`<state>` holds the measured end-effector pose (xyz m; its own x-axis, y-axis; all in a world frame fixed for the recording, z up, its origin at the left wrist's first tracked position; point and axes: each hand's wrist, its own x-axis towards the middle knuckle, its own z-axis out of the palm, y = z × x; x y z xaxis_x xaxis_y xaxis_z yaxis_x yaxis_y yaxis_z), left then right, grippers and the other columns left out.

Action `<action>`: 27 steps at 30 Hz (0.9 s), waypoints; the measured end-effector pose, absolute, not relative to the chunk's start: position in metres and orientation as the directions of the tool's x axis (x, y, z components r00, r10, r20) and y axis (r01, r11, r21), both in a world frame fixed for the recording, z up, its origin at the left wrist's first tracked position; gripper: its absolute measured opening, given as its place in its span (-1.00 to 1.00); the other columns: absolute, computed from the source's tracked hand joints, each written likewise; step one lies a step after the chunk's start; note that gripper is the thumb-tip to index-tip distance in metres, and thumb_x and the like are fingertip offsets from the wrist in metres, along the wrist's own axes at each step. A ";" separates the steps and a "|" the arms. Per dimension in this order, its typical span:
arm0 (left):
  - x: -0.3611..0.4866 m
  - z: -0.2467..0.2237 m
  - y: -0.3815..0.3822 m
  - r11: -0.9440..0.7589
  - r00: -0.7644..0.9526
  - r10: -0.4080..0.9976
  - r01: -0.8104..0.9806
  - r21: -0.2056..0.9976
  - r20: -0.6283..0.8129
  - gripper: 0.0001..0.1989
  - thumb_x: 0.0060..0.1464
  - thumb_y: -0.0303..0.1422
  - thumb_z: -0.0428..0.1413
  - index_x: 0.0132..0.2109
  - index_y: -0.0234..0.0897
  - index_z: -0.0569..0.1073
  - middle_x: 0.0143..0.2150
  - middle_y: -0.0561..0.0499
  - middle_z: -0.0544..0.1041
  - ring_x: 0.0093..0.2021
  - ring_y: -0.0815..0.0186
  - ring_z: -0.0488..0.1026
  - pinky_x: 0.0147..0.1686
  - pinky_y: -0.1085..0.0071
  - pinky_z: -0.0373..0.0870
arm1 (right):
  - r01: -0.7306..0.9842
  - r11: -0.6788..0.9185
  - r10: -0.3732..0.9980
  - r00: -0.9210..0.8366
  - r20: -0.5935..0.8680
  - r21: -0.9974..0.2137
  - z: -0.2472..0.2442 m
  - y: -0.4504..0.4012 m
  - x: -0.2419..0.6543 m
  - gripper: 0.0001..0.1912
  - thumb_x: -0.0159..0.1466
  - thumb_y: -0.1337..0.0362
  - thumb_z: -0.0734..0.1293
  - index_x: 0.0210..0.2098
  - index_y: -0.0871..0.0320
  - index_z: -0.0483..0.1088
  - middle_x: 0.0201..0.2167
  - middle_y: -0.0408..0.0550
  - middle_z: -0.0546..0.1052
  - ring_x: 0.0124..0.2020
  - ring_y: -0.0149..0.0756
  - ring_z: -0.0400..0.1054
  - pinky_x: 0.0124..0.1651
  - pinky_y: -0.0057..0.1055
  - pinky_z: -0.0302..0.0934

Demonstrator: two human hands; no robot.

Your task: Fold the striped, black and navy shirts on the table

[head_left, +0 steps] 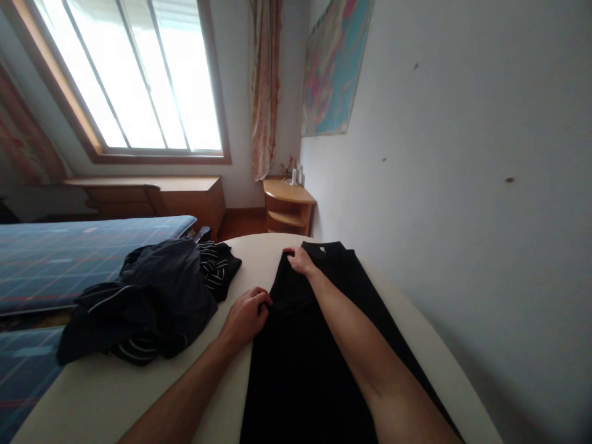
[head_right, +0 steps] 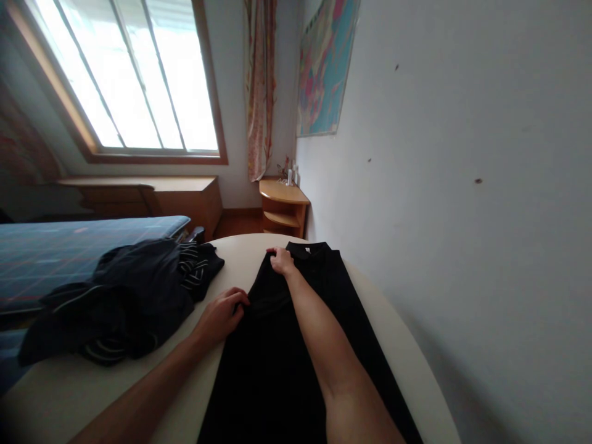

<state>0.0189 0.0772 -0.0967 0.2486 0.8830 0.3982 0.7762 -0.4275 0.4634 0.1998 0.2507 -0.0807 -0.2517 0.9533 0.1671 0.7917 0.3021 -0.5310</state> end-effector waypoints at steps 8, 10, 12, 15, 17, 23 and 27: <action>0.024 -0.089 0.074 -0.310 0.169 0.915 0.875 0.372 0.367 -0.83 0.23 -0.39 0.01 -0.29 -0.19 0.48 -0.25 0.02 0.53 -0.26 0.28 0.48 -0.18 0.40 0.29 | 0.871 0.358 0.930 -0.304 0.204 -0.337 -0.090 0.228 0.188 -0.52 0.38 0.29 0.14 0.26 0.00 0.30 0.35 -0.04 0.25 0.29 -0.05 0.12 0.29 -0.03 0.00; 0.025 -0.089 0.074 -0.269 0.145 0.923 0.906 0.328 0.356 -0.75 0.30 -0.31 -0.02 -0.31 -0.20 0.48 -0.28 0.01 0.53 -0.29 0.27 0.48 -0.21 0.39 0.27 | 0.882 0.397 0.903 -0.327 0.278 -0.254 -0.085 0.221 0.189 -0.54 0.39 0.29 0.11 0.24 0.06 0.32 0.31 0.01 0.29 0.24 -0.08 0.17 0.26 -0.11 0.04; 0.026 -0.090 0.075 -0.235 0.126 0.928 0.928 0.290 0.350 -0.75 0.31 -0.29 -0.01 -0.32 -0.21 0.48 -0.29 0.01 0.54 -0.28 0.26 0.48 -0.21 0.38 0.25 | 0.867 0.451 0.875 -0.384 0.295 -0.211 -0.080 0.214 0.190 -0.56 0.41 0.26 0.07 0.18 0.08 0.38 0.24 0.02 0.38 0.20 -0.13 0.22 0.24 -0.18 0.05; 0.029 -0.090 0.075 -0.186 0.094 0.936 0.950 0.249 0.338 -0.79 0.27 -0.29 0.04 -0.32 -0.22 0.46 -0.28 0.01 0.54 -0.23 0.24 0.49 -0.17 0.35 0.24 | 0.855 0.475 0.878 -0.444 0.180 -0.209 -0.081 0.205 0.188 -0.50 0.43 0.10 0.06 0.23 0.13 0.33 0.28 0.07 0.34 0.27 -0.11 0.17 0.29 -0.16 -0.01; 0.031 -0.088 0.075 -0.141 0.061 0.946 0.963 0.231 0.320 -0.83 0.24 -0.29 0.06 -0.31 -0.22 0.45 -0.28 0.01 0.55 -0.21 0.22 0.49 -0.15 0.34 0.24 | 0.871 0.434 0.900 -0.430 0.070 -0.231 -0.085 0.202 0.186 -0.36 0.42 -0.01 0.03 0.36 0.19 0.14 0.40 0.07 0.13 0.38 -0.06 -0.02 0.36 -0.07 -0.14; 0.037 -0.083 0.068 -0.024 -0.027 0.959 0.984 0.178 0.282 -0.82 0.23 -0.25 0.06 -0.26 -0.23 0.46 -0.25 -0.05 0.58 -0.16 0.14 0.50 -0.13 0.28 0.24 | 0.898 0.333 0.937 -0.350 -0.010 -0.287 -0.094 0.197 0.182 -0.22 0.41 -0.12 -0.06 0.45 0.23 -0.16 0.48 -0.05 -0.14 0.47 -0.04 -0.33 0.42 0.02 -0.43; 0.039 -0.081 0.065 -0.014 -0.031 0.964 0.986 0.167 0.265 -0.80 0.28 -0.27 0.01 -0.26 -0.24 0.46 -0.24 -0.08 0.58 -0.14 0.13 0.51 -0.13 0.28 0.24 | 0.904 0.342 0.940 -0.327 0.100 -0.257 -0.087 0.190 0.180 -0.30 0.41 -0.07 -0.02 0.39 0.21 0.07 0.43 0.07 0.07 0.42 -0.03 -0.14 0.39 -0.04 -0.28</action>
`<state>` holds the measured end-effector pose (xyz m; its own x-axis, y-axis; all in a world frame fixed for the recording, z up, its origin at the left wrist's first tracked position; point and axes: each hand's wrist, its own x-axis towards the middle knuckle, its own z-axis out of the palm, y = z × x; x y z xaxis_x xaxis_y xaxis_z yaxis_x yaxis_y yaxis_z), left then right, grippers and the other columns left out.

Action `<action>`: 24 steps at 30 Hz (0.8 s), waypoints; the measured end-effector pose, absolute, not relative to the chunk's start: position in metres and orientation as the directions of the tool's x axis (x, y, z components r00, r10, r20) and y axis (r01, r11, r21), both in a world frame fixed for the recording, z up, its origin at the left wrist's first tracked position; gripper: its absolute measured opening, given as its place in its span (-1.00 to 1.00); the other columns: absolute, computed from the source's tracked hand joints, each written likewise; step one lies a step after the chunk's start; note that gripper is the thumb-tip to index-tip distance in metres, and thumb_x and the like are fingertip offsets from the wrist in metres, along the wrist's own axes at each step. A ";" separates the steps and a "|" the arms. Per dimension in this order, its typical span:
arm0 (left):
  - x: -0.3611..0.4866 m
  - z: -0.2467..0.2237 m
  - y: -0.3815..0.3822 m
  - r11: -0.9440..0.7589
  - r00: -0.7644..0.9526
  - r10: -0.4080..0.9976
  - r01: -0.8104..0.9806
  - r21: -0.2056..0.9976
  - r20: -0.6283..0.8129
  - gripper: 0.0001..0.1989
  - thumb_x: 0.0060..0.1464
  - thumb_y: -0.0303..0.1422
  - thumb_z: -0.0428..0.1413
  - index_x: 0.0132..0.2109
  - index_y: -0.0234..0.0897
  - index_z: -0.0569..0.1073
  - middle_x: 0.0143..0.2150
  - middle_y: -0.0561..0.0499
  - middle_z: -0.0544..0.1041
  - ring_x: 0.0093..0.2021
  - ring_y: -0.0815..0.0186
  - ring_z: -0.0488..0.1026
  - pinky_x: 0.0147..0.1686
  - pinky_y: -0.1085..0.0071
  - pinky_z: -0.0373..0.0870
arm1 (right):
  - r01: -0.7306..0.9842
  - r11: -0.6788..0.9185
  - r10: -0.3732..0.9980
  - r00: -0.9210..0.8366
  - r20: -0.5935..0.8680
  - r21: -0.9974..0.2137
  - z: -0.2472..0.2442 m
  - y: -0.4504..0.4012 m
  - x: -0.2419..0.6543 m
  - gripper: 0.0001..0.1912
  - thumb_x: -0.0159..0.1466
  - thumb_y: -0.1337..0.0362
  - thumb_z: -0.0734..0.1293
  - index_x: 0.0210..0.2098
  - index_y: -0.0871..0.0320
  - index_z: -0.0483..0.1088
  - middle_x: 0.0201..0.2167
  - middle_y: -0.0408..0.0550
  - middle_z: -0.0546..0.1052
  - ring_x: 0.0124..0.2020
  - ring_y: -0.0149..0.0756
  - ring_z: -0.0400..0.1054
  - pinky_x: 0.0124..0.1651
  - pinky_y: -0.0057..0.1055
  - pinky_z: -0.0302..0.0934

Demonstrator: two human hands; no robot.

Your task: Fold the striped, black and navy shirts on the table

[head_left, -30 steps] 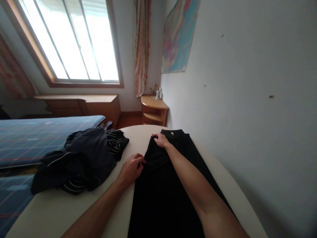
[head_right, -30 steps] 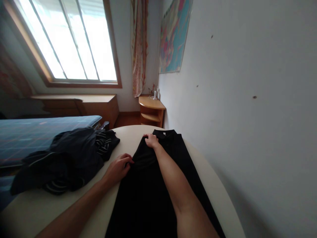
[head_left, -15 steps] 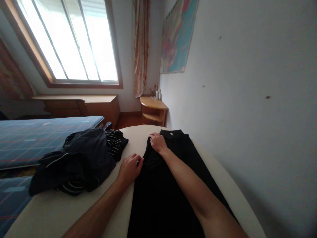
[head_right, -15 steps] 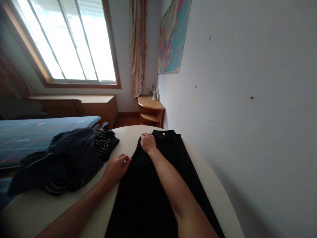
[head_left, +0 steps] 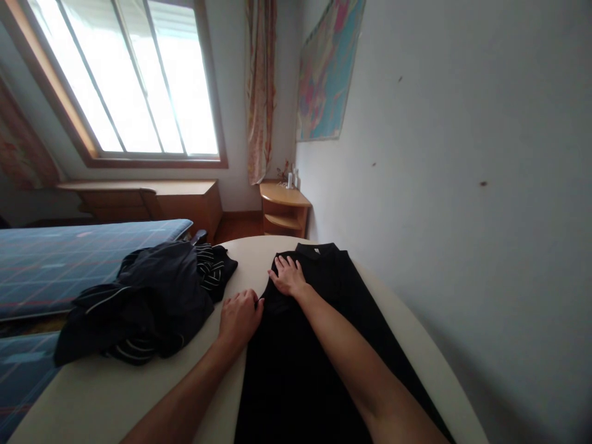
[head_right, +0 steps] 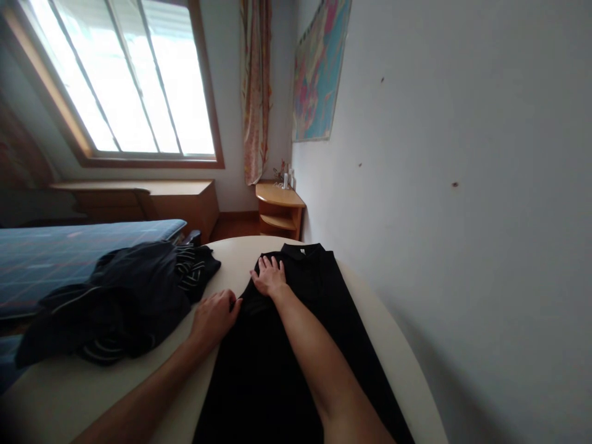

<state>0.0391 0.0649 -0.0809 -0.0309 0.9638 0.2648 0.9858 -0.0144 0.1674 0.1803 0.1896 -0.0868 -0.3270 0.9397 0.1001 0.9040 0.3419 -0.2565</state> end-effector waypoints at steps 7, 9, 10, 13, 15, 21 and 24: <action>0.043 -0.076 0.062 -0.022 -0.055 0.956 0.966 0.256 0.288 -0.83 0.31 -0.23 0.01 -0.20 -0.19 0.39 -0.32 0.00 0.58 -0.24 0.18 0.55 -0.16 0.33 0.25 | 0.936 0.200 0.979 -0.177 0.105 -0.289 -0.056 0.173 0.163 -0.32 0.27 -0.18 0.20 0.18 0.18 0.34 -0.03 0.22 0.56 0.01 -0.01 0.45 0.05 -0.16 0.24; 0.045 -0.074 0.059 -0.055 -0.042 0.948 0.955 0.293 0.314 -0.87 0.29 -0.24 0.02 -0.16 -0.19 0.37 -0.30 0.03 0.58 -0.26 0.20 0.55 -0.20 0.36 0.25 | 0.942 0.156 0.987 -0.162 0.005 -0.298 -0.049 0.172 0.159 -0.27 0.20 -0.17 0.29 0.20 0.16 0.31 -0.04 0.21 0.57 -0.02 0.01 0.48 -0.04 -0.19 0.30; 0.046 -0.074 0.058 -0.069 -0.036 0.946 0.949 0.309 0.321 -0.88 0.29 -0.24 0.03 -0.14 -0.18 0.36 -0.31 0.04 0.58 -0.27 0.21 0.55 -0.22 0.37 0.25 | 0.943 0.150 0.986 -0.164 -0.022 -0.295 -0.046 0.172 0.157 -0.28 0.18 -0.12 0.34 0.20 0.16 0.31 -0.03 0.22 0.57 -0.01 0.02 0.48 -0.05 -0.20 0.32; 0.049 -0.074 0.054 -0.082 -0.028 0.951 0.938 0.338 0.307 -0.89 0.28 -0.25 0.03 -0.15 -0.16 0.35 -0.35 0.07 0.56 -0.31 0.21 0.54 -0.28 0.39 0.23 | 0.941 0.150 0.982 -0.177 -0.062 -0.302 -0.043 0.173 0.155 -0.37 0.14 0.10 0.40 0.17 0.16 0.34 -0.01 0.24 0.56 0.00 0.05 0.48 -0.05 -0.18 0.35; 0.051 -0.074 0.053 -0.083 -0.021 0.958 0.934 0.348 0.284 -0.90 0.28 -0.25 0.02 -0.16 -0.14 0.35 -0.38 0.08 0.55 -0.32 0.21 0.54 -0.32 0.40 0.20 | 0.934 0.154 0.981 -0.183 -0.064 -0.322 -0.044 0.173 0.156 -0.41 0.13 0.21 0.39 0.16 0.14 0.37 -0.01 0.23 0.56 0.01 0.05 0.48 -0.03 -0.18 0.36; 0.058 -0.067 0.050 -0.089 -0.024 0.970 0.892 0.443 0.243 -0.92 0.26 -0.28 0.06 -0.15 -0.13 0.39 -0.45 0.11 0.52 -0.34 0.23 0.54 -0.37 0.43 0.17 | 0.895 0.189 0.974 -0.222 -0.037 -0.405 -0.049 0.174 0.169 -0.36 0.15 0.34 0.35 0.25 0.09 0.31 0.05 0.14 0.55 0.07 -0.02 0.46 0.05 -0.23 0.33; 0.062 -0.060 0.048 -0.092 -0.022 0.978 0.847 0.524 0.207 -0.93 0.23 -0.30 0.08 -0.15 -0.14 0.40 -0.47 0.15 0.51 -0.41 0.27 0.51 -0.40 0.44 0.17 | 0.861 0.212 0.967 -0.253 -0.026 -0.462 -0.051 0.175 0.181 -0.34 0.15 0.41 0.33 0.26 0.13 0.31 0.10 0.10 0.52 0.11 -0.10 0.43 0.11 -0.32 0.30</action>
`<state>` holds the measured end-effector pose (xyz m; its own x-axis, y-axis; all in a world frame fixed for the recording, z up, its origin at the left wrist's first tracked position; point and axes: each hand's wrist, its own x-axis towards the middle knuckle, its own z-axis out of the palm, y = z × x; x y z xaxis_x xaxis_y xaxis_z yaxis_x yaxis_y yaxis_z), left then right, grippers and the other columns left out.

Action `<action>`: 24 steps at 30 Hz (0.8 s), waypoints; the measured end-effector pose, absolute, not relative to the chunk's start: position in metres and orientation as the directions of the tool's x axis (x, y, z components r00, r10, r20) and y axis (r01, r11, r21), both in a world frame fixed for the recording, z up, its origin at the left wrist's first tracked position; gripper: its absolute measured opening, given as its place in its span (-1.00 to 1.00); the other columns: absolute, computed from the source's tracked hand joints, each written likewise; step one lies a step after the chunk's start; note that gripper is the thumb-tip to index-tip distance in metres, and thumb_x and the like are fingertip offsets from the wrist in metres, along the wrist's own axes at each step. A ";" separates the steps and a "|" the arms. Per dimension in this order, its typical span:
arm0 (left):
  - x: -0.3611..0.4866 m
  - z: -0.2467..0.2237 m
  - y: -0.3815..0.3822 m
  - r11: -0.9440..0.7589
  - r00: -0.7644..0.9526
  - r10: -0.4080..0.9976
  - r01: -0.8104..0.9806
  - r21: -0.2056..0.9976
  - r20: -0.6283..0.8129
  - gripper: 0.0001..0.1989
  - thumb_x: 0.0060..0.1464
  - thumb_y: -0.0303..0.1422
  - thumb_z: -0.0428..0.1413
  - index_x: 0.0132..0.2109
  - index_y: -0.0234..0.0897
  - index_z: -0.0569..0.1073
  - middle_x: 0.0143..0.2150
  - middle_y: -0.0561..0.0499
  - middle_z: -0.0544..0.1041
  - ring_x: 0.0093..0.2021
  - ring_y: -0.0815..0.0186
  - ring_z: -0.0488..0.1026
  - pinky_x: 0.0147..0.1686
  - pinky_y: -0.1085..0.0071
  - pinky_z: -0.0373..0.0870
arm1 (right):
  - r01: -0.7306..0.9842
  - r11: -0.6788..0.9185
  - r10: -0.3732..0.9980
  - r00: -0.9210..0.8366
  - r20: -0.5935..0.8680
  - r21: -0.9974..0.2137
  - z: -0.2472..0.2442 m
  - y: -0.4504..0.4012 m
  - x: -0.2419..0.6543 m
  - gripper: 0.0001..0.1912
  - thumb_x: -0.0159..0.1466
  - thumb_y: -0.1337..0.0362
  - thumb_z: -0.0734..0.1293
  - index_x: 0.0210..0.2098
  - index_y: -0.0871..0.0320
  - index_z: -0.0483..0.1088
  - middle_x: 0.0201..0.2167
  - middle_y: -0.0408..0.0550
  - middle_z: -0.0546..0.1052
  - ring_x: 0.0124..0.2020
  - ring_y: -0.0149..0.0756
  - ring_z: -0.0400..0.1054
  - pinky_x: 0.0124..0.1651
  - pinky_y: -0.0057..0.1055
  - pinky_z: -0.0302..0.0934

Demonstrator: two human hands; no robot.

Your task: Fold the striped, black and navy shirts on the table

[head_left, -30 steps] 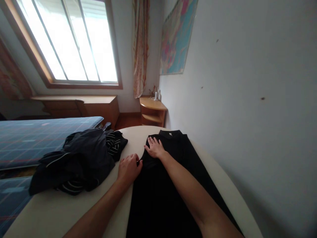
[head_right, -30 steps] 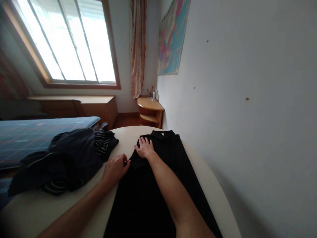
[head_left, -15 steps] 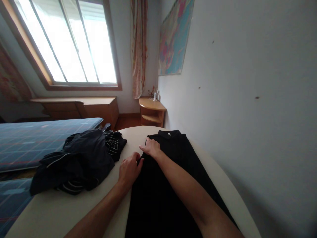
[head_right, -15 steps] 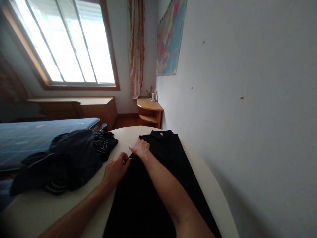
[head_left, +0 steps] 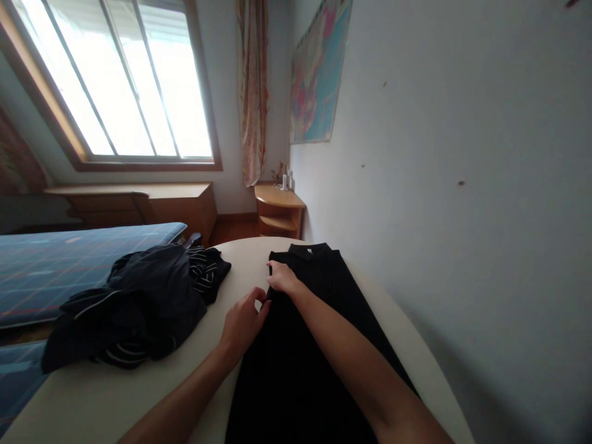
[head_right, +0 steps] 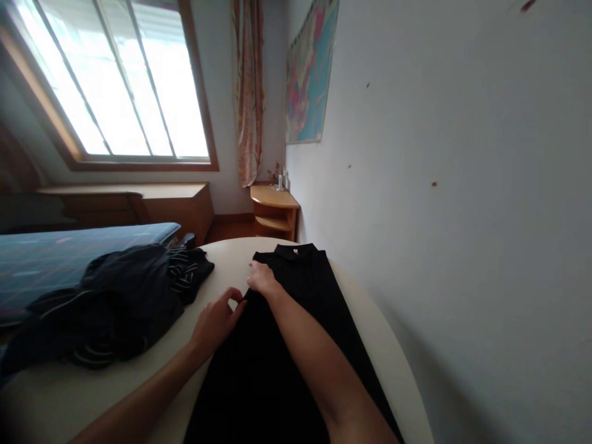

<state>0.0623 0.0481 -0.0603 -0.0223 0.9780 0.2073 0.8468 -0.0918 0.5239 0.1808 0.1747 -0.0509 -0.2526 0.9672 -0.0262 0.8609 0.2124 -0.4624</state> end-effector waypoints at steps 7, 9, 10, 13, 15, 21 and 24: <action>0.084 -0.048 0.049 -0.160 -0.005 0.975 0.671 0.724 0.221 -0.94 0.16 -0.32 0.10 -0.22 -0.17 0.41 -0.48 0.21 0.49 -0.59 0.41 0.36 -0.46 0.47 0.18 | 0.751 0.302 0.944 -0.321 0.075 -0.588 -0.050 0.175 0.224 -0.35 0.16 0.47 0.26 0.26 0.20 0.31 0.21 -0.01 0.43 0.22 -0.22 0.32 0.25 -0.43 0.17; 0.096 -0.045 0.050 -0.184 0.015 0.974 0.631 0.754 0.226 -0.94 0.15 -0.32 0.10 -0.23 -0.18 0.41 -0.48 0.21 0.48 -0.61 0.43 0.32 -0.48 0.47 0.19 | 0.716 0.330 0.936 -0.331 0.117 -0.616 -0.047 0.175 0.240 -0.34 0.16 0.47 0.26 0.28 0.24 0.29 0.24 0.00 0.40 0.25 -0.24 0.29 0.29 -0.42 0.13; 0.104 -0.044 0.051 -0.203 0.024 0.971 0.615 0.762 0.239 -0.94 0.14 -0.33 0.11 -0.23 -0.19 0.41 -0.44 0.19 0.50 -0.60 0.44 0.31 -0.47 0.47 0.20 | 0.701 0.339 0.934 -0.332 0.135 -0.627 -0.046 0.175 0.248 -0.34 0.16 0.47 0.25 0.28 0.26 0.28 0.25 0.02 0.38 0.26 -0.24 0.27 0.30 -0.41 0.11; 0.130 -0.041 0.052 -0.244 0.045 0.961 0.599 0.763 0.272 -0.97 0.13 -0.36 0.12 -0.25 -0.20 0.43 -0.33 0.14 0.56 -0.52 0.43 0.37 -0.41 0.47 0.27 | 0.674 0.352 0.931 -0.324 0.168 -0.649 -0.042 0.176 0.273 -0.32 0.15 0.47 0.24 0.29 0.28 0.27 0.26 0.07 0.38 0.27 -0.23 0.25 0.33 -0.35 0.08; 0.148 -0.042 0.051 -0.245 0.063 0.964 0.601 0.761 0.260 -0.96 0.13 -0.37 0.13 -0.24 -0.20 0.44 -0.30 0.11 0.57 -0.45 0.39 0.43 -0.37 0.46 0.30 | 0.665 0.346 0.934 -0.315 0.171 -0.662 -0.043 0.176 0.290 -0.31 0.14 0.47 0.25 0.29 0.25 0.26 0.25 0.08 0.38 0.26 -0.21 0.27 0.33 -0.29 0.09; 0.183 -0.067 0.042 -0.382 0.269 0.924 0.653 0.654 0.272 -0.83 0.17 -0.44 0.05 -0.10 -0.21 0.48 -0.10 -0.02 0.59 -0.11 0.23 0.52 -0.07 0.33 0.41 | 0.659 0.297 0.949 -0.282 0.139 -0.691 -0.064 0.168 0.324 -0.32 0.16 0.43 0.32 0.28 0.23 0.27 0.19 0.13 0.44 -0.04 -0.22 0.48 0.15 -0.23 0.29; 0.184 -0.084 0.037 -0.459 0.330 0.883 0.756 0.467 0.333 -0.63 0.17 -0.42 0.06 0.12 -0.29 0.43 0.28 -0.20 0.37 0.30 0.05 0.26 0.26 0.12 0.19 | 0.622 0.317 0.945 -0.270 0.184 -0.716 -0.074 0.164 0.330 -0.39 0.22 0.42 0.28 0.28 0.21 0.28 0.24 0.13 0.38 -0.23 -0.35 0.49 0.01 -0.30 0.37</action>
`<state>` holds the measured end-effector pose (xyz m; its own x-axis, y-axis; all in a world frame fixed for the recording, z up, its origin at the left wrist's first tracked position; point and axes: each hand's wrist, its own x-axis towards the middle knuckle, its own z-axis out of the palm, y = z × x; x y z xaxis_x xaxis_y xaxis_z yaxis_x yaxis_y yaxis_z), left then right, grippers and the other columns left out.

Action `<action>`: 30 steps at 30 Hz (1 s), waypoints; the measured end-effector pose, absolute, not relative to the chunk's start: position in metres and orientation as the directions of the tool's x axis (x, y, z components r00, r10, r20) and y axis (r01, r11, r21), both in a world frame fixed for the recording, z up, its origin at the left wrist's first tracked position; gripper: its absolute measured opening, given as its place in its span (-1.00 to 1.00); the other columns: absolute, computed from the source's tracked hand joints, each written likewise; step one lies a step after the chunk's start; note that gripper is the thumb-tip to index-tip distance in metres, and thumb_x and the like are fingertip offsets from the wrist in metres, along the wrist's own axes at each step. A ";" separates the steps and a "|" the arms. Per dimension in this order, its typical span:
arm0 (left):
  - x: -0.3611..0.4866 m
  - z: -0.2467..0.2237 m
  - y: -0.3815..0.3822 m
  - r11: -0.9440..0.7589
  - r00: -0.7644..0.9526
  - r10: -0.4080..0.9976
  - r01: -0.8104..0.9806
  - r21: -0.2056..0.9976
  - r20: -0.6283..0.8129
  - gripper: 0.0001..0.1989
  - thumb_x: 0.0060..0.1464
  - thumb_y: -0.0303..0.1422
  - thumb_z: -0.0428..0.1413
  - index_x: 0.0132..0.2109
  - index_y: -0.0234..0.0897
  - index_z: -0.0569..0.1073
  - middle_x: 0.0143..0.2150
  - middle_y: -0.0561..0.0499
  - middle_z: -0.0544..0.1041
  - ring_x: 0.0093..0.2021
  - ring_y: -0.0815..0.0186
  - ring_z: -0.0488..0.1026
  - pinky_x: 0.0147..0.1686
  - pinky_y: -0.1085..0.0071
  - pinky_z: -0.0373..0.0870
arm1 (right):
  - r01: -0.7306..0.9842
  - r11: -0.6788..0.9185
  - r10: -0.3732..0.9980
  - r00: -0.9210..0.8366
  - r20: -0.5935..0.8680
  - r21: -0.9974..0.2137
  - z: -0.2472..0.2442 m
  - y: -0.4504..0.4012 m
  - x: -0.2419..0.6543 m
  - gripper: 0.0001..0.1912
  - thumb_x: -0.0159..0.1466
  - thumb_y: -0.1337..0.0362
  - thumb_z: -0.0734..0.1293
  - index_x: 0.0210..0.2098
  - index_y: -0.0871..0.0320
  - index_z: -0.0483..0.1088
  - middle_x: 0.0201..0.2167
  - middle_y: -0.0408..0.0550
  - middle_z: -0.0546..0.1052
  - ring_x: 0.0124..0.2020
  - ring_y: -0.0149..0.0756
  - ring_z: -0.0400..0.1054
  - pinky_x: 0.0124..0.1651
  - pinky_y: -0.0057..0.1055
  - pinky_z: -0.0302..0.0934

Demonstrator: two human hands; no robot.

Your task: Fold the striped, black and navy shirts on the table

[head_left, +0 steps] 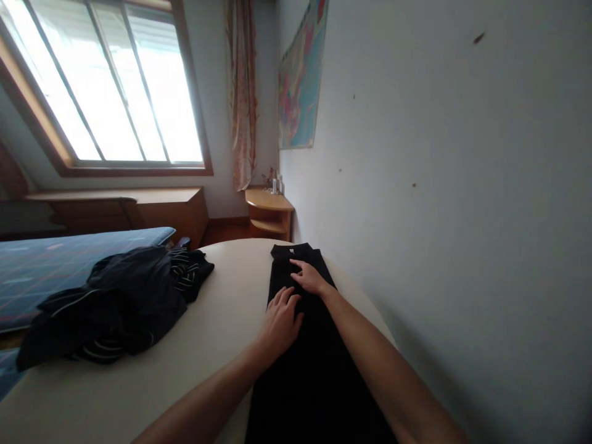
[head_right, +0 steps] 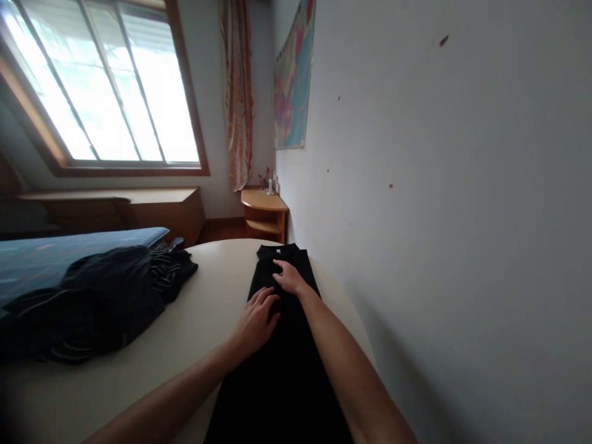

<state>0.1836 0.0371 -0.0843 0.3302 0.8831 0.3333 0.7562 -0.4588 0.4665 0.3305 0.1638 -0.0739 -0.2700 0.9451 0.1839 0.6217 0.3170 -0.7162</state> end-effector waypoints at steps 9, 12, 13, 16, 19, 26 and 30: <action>0.166 -0.109 0.044 -0.455 0.405 0.889 0.833 0.316 0.212 -0.38 0.29 -0.11 -0.04 0.39 -0.27 0.15 0.45 -0.20 0.06 0.45 0.02 -0.07 0.37 -0.03 -0.06 | 0.725 0.435 0.900 -0.338 0.274 -0.534 -0.077 0.154 0.352 -0.66 0.32 0.33 0.25 0.04 0.19 0.49 0.06 0.06 0.53 0.12 -0.24 0.38 0.27 -0.26 0.14; 0.154 -0.106 0.053 -0.470 0.422 0.882 0.829 0.304 0.211 -0.41 0.30 -0.12 -0.05 0.38 -0.26 0.18 0.45 -0.19 0.08 0.45 0.04 -0.07 0.37 -0.01 -0.07 | 0.708 0.444 0.896 -0.356 0.265 -0.549 -0.078 0.151 0.353 -0.64 0.37 0.30 0.20 0.08 0.19 0.47 0.09 0.05 0.52 0.14 -0.26 0.37 0.27 -0.29 0.14; 0.149 -0.104 0.057 -0.478 0.433 0.878 0.826 0.301 0.206 -0.41 0.30 -0.13 -0.04 0.38 -0.26 0.18 0.44 -0.18 0.09 0.45 0.04 -0.06 0.38 0.00 -0.07 | 0.701 0.454 0.891 -0.370 0.264 -0.550 -0.080 0.151 0.351 -0.63 0.38 0.29 0.18 0.09 0.19 0.46 0.09 0.06 0.52 0.14 -0.27 0.37 0.27 -0.29 0.14; 0.132 -0.099 0.068 -0.500 0.467 0.866 0.813 0.298 0.179 -0.41 0.30 -0.13 -0.03 0.38 -0.26 0.18 0.44 -0.18 0.09 0.45 0.07 -0.06 0.38 0.03 -0.06 | 0.710 0.499 0.866 -0.422 0.268 -0.498 -0.088 0.150 0.343 -0.60 0.41 0.24 0.15 0.12 0.20 0.43 0.14 0.08 0.48 0.20 -0.26 0.32 0.30 -0.28 0.10; 0.119 -0.099 0.072 -0.536 0.509 0.844 0.792 0.292 0.170 -0.39 0.30 -0.10 -0.04 0.39 -0.25 0.17 0.46 -0.17 0.05 0.46 0.08 -0.09 0.37 0.04 -0.06 | 0.757 0.528 0.849 -0.460 0.259 -0.385 -0.095 0.150 0.333 -0.57 0.42 0.19 0.14 0.15 0.22 0.41 0.24 0.13 0.39 0.29 -0.21 0.21 0.36 -0.22 0.00; 0.117 -0.099 0.060 -0.574 0.534 0.819 0.770 0.279 0.209 -0.38 0.28 -0.08 -0.01 0.40 -0.15 0.17 0.46 -0.10 0.04 0.47 0.06 -0.14 0.38 0.00 -0.10 | 0.817 0.422 0.904 -0.346 0.253 -0.394 -0.086 0.161 0.314 -0.56 0.43 0.14 0.15 0.21 0.18 0.32 0.14 0.06 0.47 0.19 -0.20 0.29 0.24 -0.27 0.11; 0.119 -0.089 0.056 -0.557 0.498 0.830 0.765 0.323 0.252 -0.46 0.28 -0.16 0.00 0.34 -0.19 0.28 0.39 -0.09 0.23 0.42 0.03 0.05 0.36 0.00 0.02 | 0.871 0.306 0.938 -0.206 0.280 -0.383 -0.075 0.180 0.297 -0.58 0.40 0.16 0.20 0.18 0.16 0.32 0.02 0.05 0.52 0.07 -0.16 0.34 0.13 -0.26 0.18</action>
